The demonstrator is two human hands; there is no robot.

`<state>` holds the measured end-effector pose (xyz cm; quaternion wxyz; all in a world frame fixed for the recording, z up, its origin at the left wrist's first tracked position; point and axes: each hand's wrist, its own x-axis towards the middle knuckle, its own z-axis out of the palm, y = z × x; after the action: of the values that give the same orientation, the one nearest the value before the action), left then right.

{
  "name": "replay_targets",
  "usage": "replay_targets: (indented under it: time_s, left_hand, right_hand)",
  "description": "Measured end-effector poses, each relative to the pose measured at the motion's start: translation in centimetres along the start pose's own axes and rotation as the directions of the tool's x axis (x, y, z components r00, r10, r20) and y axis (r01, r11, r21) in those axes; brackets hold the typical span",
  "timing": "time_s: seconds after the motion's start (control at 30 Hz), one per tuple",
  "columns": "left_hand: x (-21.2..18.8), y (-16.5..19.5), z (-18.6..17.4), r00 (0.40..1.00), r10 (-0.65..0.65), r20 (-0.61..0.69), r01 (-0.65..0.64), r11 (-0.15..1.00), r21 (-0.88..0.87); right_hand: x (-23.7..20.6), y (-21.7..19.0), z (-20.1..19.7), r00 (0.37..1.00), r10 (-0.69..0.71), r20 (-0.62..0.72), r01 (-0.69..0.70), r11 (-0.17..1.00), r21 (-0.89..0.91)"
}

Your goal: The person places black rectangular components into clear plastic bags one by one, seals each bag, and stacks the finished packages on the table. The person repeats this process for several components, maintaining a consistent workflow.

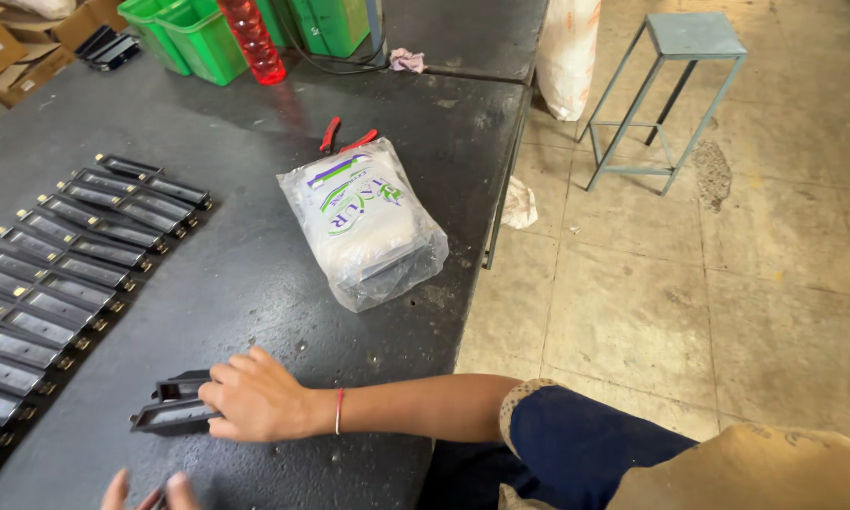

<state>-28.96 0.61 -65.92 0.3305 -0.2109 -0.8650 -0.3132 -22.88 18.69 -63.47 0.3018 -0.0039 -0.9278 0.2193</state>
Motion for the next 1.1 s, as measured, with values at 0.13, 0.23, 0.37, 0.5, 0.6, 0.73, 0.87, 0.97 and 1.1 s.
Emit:
replay_targets:
  time_s: [0.13,0.23,0.37,0.5,0.6,0.73,0.87,0.97,1.1]
  left_hand:
    - [-2.5,3.6,-0.1,0.987,0.120,0.107,-0.089,0.962,-0.257]
    - [-3.1,6.7,-0.7,0.976,0.137,0.170,-0.093,0.965,-0.244]
    - [-2.1,9.0,-1.4,0.971,0.116,0.210,-0.071,0.975,-0.212]
    - [-2.1,8.6,-2.1,0.980,-0.018,0.198,0.076,0.955,-0.286]
    - [-2.8,7.7,-2.8,0.967,-0.051,0.249,0.130,0.940,-0.315]
    - [-2.8,6.8,-3.5,0.969,-0.035,0.244,0.107,0.952,-0.286]
    - [-2.4,6.2,-4.5,0.981,0.014,0.195,0.032,0.972,-0.232]
    - [-2.5,6.1,-5.2,0.973,-0.003,0.229,0.049,0.979,-0.198]
    - [-2.9,6.2,-5.4,0.966,0.003,0.257,0.042,0.985,-0.168]
  right_hand:
    - [0.0,0.6,-0.2,0.998,-0.017,0.055,0.013,0.997,0.078]
    - [-0.2,2.0,-1.1,0.990,-0.136,0.043,0.132,0.988,0.084]
    - [-0.1,5.0,-3.1,0.982,-0.183,-0.038,0.187,0.960,0.208]
    - [0.9,6.2,-3.2,0.998,-0.003,0.066,-0.010,0.980,0.199]
    - [1.0,5.8,-2.1,0.972,0.155,0.176,-0.196,0.949,0.248]
    - [1.3,5.1,-0.2,0.961,0.134,0.242,-0.218,0.905,0.366]
    - [0.7,4.0,0.5,0.979,0.058,0.195,-0.132,0.911,0.391]
    - [0.0,3.1,-0.2,0.986,0.094,0.137,-0.130,0.951,0.281]
    - [-0.3,2.2,-1.5,0.998,0.026,-0.061,-0.019,0.994,0.111]
